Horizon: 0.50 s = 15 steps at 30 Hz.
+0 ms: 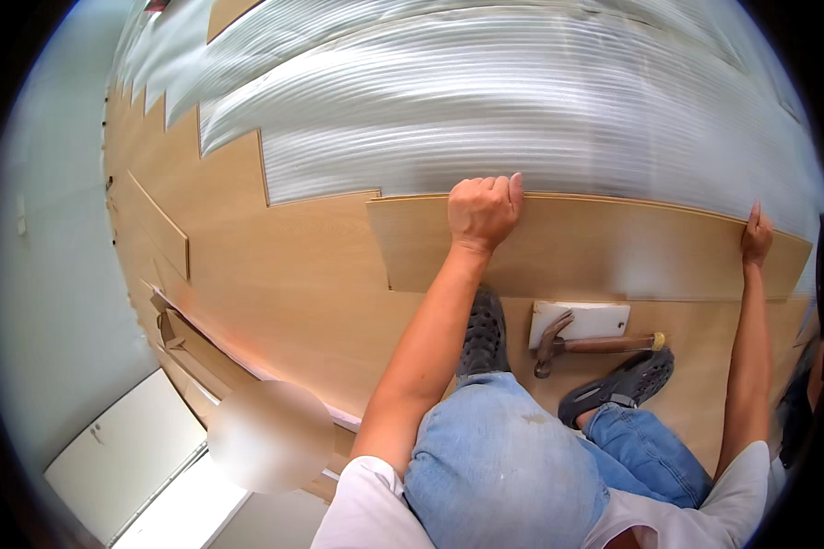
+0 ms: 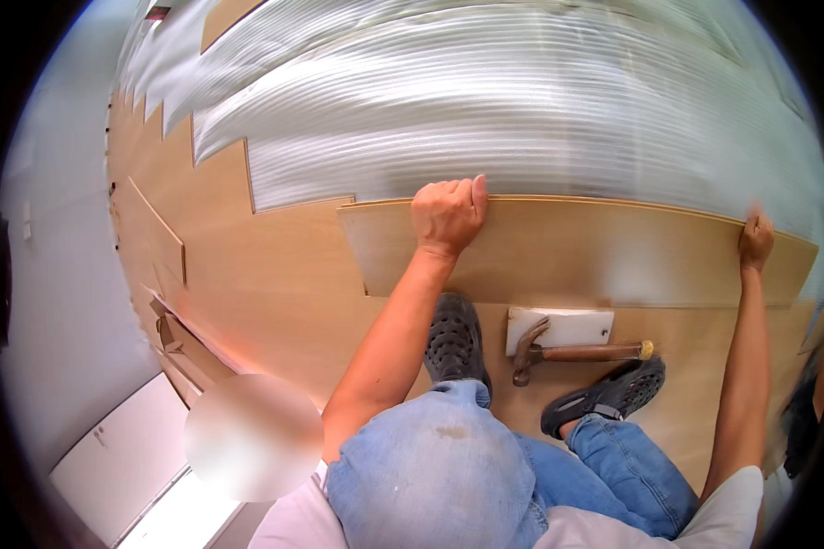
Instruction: The person installs laminate flooring planks on a subfloor covered with a white underlayment. They position the planks, use a tapping block and hammer to secure them, and occasionally use a small block of wood to assist with alignment.
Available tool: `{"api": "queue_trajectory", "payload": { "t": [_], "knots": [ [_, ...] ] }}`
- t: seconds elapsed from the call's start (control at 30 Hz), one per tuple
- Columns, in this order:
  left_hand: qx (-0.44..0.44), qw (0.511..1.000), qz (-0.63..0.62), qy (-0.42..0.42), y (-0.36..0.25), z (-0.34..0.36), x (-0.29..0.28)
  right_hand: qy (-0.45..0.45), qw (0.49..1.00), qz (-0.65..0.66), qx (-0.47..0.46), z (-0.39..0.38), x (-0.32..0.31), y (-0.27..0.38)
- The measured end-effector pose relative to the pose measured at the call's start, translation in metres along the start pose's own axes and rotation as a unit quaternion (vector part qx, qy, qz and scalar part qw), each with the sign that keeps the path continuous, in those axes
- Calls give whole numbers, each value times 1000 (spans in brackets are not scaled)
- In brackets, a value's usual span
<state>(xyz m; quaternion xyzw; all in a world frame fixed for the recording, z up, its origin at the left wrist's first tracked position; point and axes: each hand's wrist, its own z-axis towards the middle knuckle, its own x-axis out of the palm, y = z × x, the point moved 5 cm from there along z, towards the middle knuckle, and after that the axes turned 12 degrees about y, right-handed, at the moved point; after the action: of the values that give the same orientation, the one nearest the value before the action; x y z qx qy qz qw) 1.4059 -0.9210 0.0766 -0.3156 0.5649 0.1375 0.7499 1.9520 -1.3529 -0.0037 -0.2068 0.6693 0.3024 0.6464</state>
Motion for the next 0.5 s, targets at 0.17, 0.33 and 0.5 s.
{"api": "queue_trajectory", "payload": {
  "t": [0.17,0.33,0.5],
  "knots": [
    [9,1000,-9,-16,2,-1,-1,-23,999,15,20,-3,-19,32],
    [19,999,9,-28,-1,-2,-3,-34,999,25,-2,-1,-32,46],
    [16,1000,4,-25,2,-1,0,-38,999,25,22,-9,-33,53]
  ]
}}
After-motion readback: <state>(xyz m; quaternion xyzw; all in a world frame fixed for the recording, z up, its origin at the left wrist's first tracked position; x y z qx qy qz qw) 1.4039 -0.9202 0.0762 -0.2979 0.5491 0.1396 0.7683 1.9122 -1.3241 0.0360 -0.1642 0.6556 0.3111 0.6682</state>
